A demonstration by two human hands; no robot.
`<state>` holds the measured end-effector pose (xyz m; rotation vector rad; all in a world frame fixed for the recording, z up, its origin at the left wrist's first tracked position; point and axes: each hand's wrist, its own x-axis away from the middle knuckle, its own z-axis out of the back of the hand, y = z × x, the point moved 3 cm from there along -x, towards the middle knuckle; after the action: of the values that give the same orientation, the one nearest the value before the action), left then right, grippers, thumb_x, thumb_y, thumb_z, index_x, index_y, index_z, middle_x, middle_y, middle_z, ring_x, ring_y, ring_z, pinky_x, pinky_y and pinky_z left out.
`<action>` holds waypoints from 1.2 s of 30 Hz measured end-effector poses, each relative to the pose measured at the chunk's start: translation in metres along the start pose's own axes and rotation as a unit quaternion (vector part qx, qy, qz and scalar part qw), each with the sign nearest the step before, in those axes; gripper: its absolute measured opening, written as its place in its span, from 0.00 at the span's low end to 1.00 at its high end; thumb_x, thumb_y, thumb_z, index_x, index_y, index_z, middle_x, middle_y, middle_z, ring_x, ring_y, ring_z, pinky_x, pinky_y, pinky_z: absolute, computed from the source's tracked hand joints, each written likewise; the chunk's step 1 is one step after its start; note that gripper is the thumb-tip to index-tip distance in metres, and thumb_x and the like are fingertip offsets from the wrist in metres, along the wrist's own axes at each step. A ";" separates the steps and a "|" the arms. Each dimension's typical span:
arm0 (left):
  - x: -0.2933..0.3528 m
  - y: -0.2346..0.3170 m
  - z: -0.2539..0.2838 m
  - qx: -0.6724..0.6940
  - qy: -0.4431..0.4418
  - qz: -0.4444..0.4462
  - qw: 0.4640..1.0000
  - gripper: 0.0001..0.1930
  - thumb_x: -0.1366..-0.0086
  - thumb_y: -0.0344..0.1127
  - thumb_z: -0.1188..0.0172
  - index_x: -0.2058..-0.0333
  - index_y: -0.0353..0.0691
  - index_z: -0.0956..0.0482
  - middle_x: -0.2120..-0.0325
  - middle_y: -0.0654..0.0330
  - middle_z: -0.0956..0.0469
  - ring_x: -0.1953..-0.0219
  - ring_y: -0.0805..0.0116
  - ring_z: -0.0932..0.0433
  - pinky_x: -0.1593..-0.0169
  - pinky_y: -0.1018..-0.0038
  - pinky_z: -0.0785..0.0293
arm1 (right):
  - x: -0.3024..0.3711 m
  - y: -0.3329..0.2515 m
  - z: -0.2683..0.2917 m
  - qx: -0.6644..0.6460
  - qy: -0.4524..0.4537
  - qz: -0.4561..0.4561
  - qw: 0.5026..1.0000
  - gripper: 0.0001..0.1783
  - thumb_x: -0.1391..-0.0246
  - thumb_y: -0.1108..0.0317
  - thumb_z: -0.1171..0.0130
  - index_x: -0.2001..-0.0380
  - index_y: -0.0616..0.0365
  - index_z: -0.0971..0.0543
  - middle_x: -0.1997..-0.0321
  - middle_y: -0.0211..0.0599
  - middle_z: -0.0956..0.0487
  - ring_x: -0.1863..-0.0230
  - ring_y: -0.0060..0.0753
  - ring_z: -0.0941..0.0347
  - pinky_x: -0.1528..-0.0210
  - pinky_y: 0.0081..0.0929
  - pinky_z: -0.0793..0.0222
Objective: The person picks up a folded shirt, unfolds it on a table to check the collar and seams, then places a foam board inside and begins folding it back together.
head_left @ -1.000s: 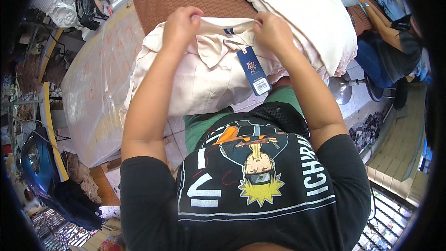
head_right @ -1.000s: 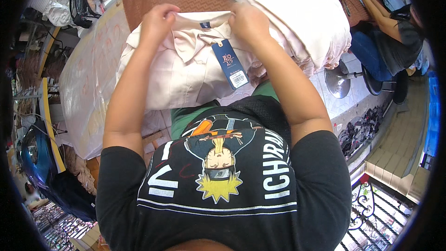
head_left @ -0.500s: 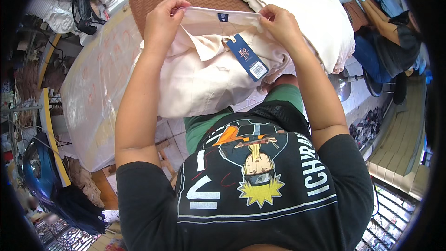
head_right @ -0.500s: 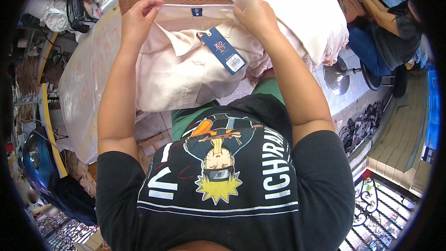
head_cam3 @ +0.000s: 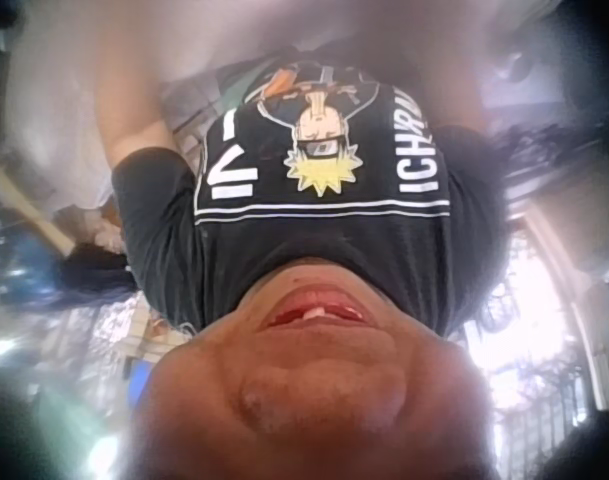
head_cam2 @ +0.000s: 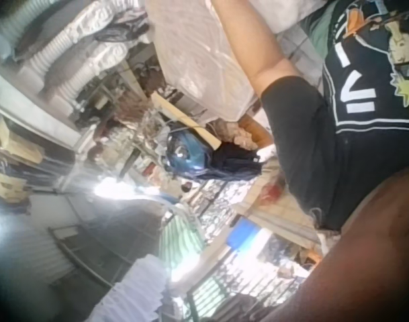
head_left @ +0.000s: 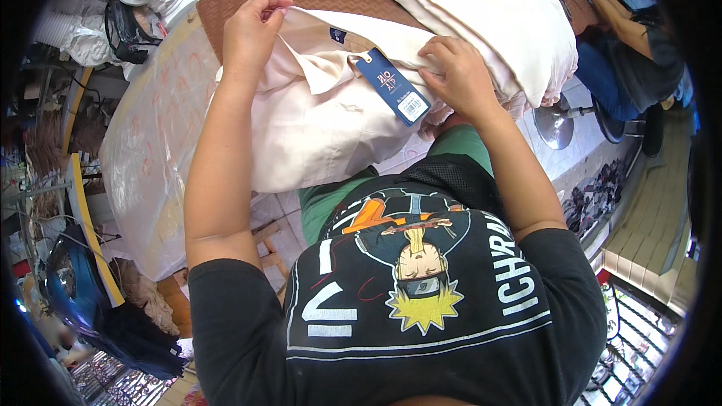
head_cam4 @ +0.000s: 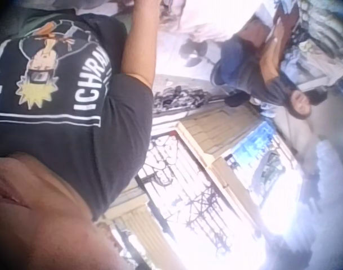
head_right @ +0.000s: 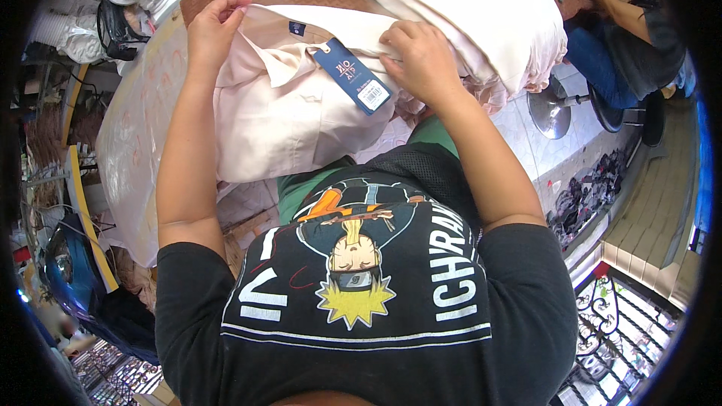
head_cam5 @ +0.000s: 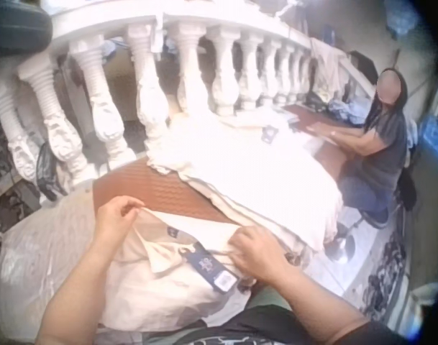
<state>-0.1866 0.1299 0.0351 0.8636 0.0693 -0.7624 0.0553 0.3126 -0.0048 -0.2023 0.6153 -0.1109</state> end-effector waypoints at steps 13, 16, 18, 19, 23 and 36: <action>-0.017 -0.023 -0.006 -0.133 -0.120 0.018 0.984 0.13 0.44 0.30 0.40 0.59 0.41 0.21 0.64 0.61 0.19 0.62 0.71 0.22 0.56 0.76 0.28 | -0.006 0.044 -0.015 -0.250 0.006 -0.273 0.929 0.11 0.44 0.64 0.43 0.66 0.62 0.22 0.73 0.25 0.23 0.71 0.12 0.33 0.68 0.15 0.35; -0.008 -0.006 -0.024 -0.061 -0.124 -0.126 0.982 0.13 0.44 0.32 0.40 0.59 0.41 0.20 0.64 0.61 0.19 0.62 0.70 0.22 0.56 0.75 0.27 | -0.008 0.050 -0.026 -0.311 0.007 -0.277 0.909 0.11 0.44 0.63 0.44 0.66 0.61 0.21 0.72 0.23 0.24 0.72 0.13 0.34 0.68 0.14 0.36; 0.005 0.038 -0.049 0.028 -0.162 -0.113 0.980 0.13 0.44 0.37 0.39 0.61 0.41 0.19 0.66 0.55 0.19 0.63 0.63 0.21 0.57 0.70 0.26 | -0.007 0.052 -0.026 -0.310 0.002 -0.293 0.904 0.11 0.44 0.63 0.43 0.66 0.60 0.21 0.72 0.23 0.24 0.72 0.13 0.34 0.68 0.14 0.36; 0.015 0.053 -0.067 0.045 -0.218 -0.019 0.975 0.14 0.44 0.42 0.39 0.62 0.40 0.19 0.69 0.54 0.19 0.65 0.63 0.20 0.59 0.71 0.26 | -0.008 0.052 -0.024 -0.310 0.001 -0.301 0.902 0.11 0.44 0.63 0.43 0.66 0.60 0.21 0.72 0.23 0.24 0.72 0.13 0.34 0.69 0.14 0.36; 0.037 0.086 -0.111 0.101 -0.218 -0.001 0.971 0.16 0.42 0.45 0.39 0.65 0.37 0.19 0.75 0.56 0.20 0.72 0.69 0.22 0.67 0.73 0.28 | -0.012 0.040 -0.013 -0.323 -0.013 -0.312 0.894 0.11 0.43 0.63 0.43 0.65 0.61 0.21 0.72 0.23 0.24 0.72 0.13 0.33 0.68 0.14 0.35; 0.015 0.092 -0.105 0.336 -0.117 0.002 0.935 0.13 0.37 0.40 0.42 0.67 0.33 0.22 0.78 0.70 0.26 0.75 0.83 0.32 0.70 0.84 0.34 | 0.006 0.008 0.024 -0.152 0.138 -0.162 0.965 0.15 0.56 0.64 0.35 0.65 0.59 0.24 0.67 0.36 0.24 0.65 0.36 0.26 0.64 0.30 0.30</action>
<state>-0.0918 0.2332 0.0206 1.4109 -0.4301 -0.8942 0.0746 0.3233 0.0087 -0.5921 0.8741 -0.3670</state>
